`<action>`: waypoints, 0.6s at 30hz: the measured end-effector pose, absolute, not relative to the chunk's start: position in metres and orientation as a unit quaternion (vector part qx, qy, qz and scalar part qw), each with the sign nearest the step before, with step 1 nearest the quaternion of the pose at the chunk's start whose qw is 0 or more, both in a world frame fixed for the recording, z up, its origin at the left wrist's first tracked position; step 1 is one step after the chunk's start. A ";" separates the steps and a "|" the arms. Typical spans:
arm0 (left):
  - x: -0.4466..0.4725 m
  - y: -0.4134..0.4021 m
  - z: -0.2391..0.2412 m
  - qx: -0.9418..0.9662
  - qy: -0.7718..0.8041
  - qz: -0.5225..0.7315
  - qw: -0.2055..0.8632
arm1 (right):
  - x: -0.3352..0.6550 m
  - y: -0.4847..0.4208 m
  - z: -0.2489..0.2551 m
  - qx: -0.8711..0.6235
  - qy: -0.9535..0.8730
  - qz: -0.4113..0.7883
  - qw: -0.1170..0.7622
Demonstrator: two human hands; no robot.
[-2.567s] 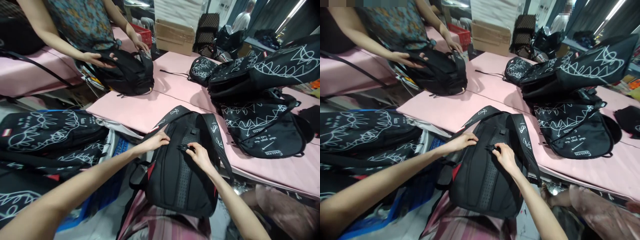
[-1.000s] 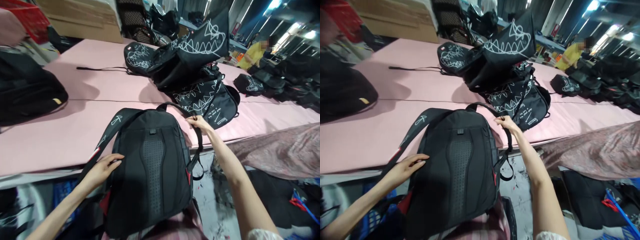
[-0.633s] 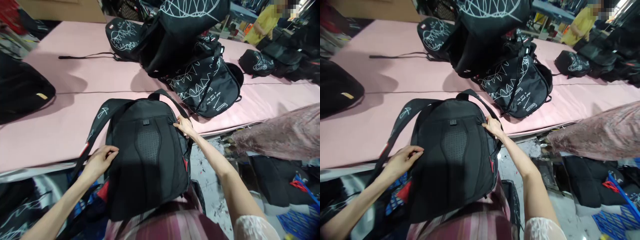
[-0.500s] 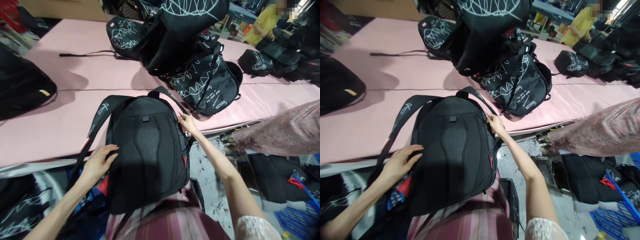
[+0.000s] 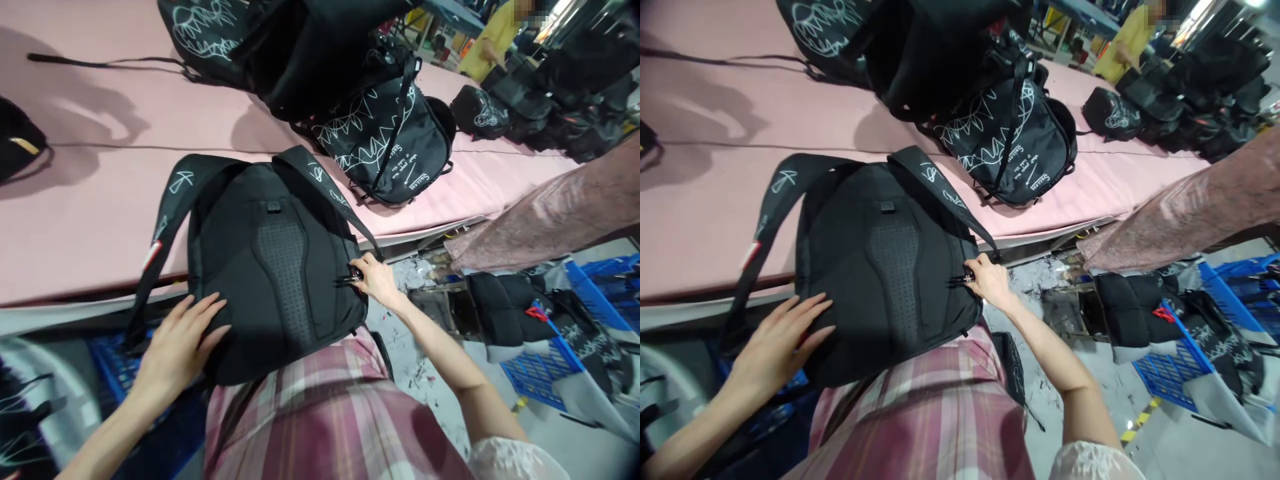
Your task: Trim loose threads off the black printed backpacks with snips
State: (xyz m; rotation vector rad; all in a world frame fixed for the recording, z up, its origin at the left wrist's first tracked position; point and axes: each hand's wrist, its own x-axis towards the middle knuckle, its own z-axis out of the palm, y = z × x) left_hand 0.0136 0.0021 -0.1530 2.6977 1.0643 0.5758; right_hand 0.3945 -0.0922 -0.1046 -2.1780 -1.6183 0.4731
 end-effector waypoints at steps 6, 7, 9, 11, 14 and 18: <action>0.023 -0.012 -0.140 0.900 0.392 0.171 0.087 | 0.380 -0.115 -0.126 -0.818 -0.444 0.165 0.327; 0.027 -0.018 -0.133 0.892 0.409 0.177 0.075 | 0.377 -0.117 -0.129 -0.806 -0.433 0.164 0.369; 0.043 -0.032 -0.122 0.886 0.415 0.200 0.054 | 0.370 -0.126 -0.131 -0.786 -0.389 0.167 0.450; 0.069 -0.044 -0.116 0.906 0.359 0.209 0.076 | 0.362 -0.144 -0.130 -0.781 -0.318 0.183 0.505; 0.114 -0.057 -0.114 0.933 0.257 0.187 0.167 | 0.349 -0.178 -0.129 -0.791 -0.247 0.204 0.521; 0.136 -0.062 -0.106 0.918 0.168 0.107 0.344 | 0.335 -0.211 -0.131 -0.796 -0.227 0.200 0.525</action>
